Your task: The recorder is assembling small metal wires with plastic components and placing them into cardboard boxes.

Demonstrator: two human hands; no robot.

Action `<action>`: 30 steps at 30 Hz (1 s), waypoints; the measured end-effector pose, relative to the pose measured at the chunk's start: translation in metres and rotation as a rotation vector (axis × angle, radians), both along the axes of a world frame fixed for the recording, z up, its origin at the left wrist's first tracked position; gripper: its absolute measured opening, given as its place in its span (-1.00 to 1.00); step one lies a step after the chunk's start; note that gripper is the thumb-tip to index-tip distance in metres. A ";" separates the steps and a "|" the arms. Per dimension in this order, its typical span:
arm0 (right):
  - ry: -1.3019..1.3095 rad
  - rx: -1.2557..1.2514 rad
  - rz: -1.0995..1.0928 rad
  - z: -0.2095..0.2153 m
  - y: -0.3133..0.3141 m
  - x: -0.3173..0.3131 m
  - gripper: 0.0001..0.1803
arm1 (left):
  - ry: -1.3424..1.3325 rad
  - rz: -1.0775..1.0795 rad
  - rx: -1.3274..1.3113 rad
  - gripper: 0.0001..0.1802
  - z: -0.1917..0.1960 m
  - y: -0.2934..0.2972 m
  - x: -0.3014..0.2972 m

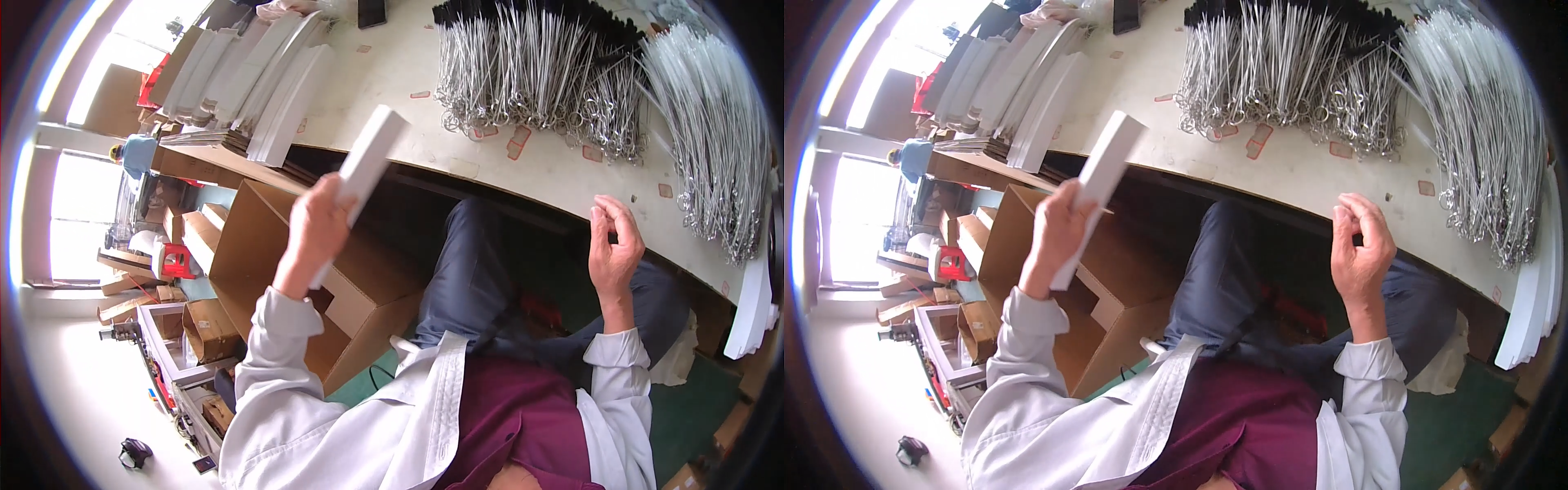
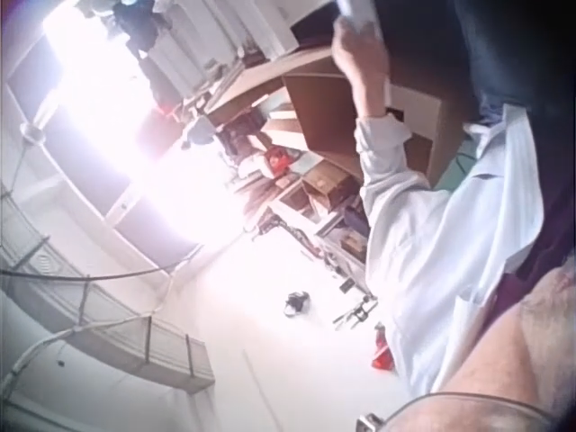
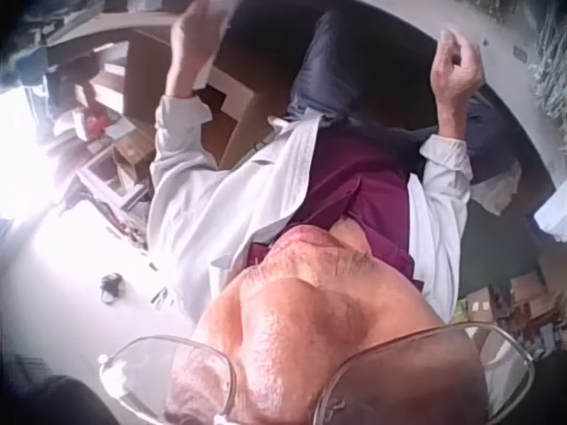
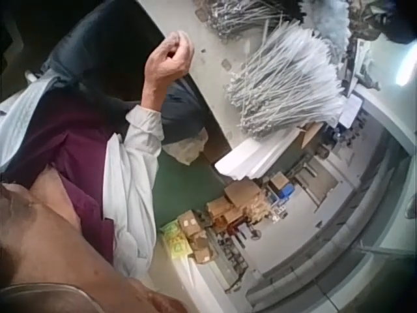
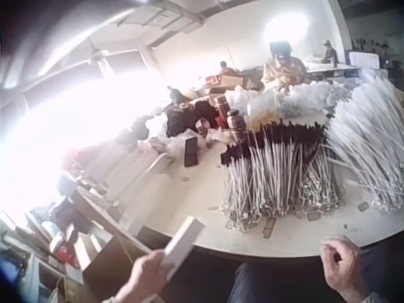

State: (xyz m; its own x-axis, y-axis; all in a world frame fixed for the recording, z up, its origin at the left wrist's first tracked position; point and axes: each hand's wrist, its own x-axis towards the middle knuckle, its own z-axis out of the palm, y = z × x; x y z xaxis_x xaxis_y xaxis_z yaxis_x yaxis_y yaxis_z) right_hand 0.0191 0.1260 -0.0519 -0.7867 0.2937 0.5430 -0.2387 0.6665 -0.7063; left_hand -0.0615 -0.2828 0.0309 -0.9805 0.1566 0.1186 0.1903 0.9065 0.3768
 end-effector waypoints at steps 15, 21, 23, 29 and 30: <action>-0.024 0.137 -0.132 -0.017 0.001 -0.007 -0.98 | 0.484 0.086 -0.594 -0.82 -0.057 -0.100 -0.214; 0.102 0.140 -0.040 -0.008 0.002 -0.012 -0.98 | 0.540 -0.026 -0.471 -0.51 -0.069 -0.099 -0.179; 0.117 0.025 0.033 -0.005 -0.001 -0.012 -0.98 | 0.525 -0.062 -0.280 -0.56 -0.049 -0.074 -0.144; 0.047 0.007 -0.102 0.008 0.046 0.025 -0.90 | 0.394 -0.431 0.073 -0.76 -0.043 0.073 -0.075; -0.090 0.089 -0.164 0.015 0.060 0.029 -0.86 | 0.388 -0.479 0.111 -0.80 -0.040 0.097 -0.066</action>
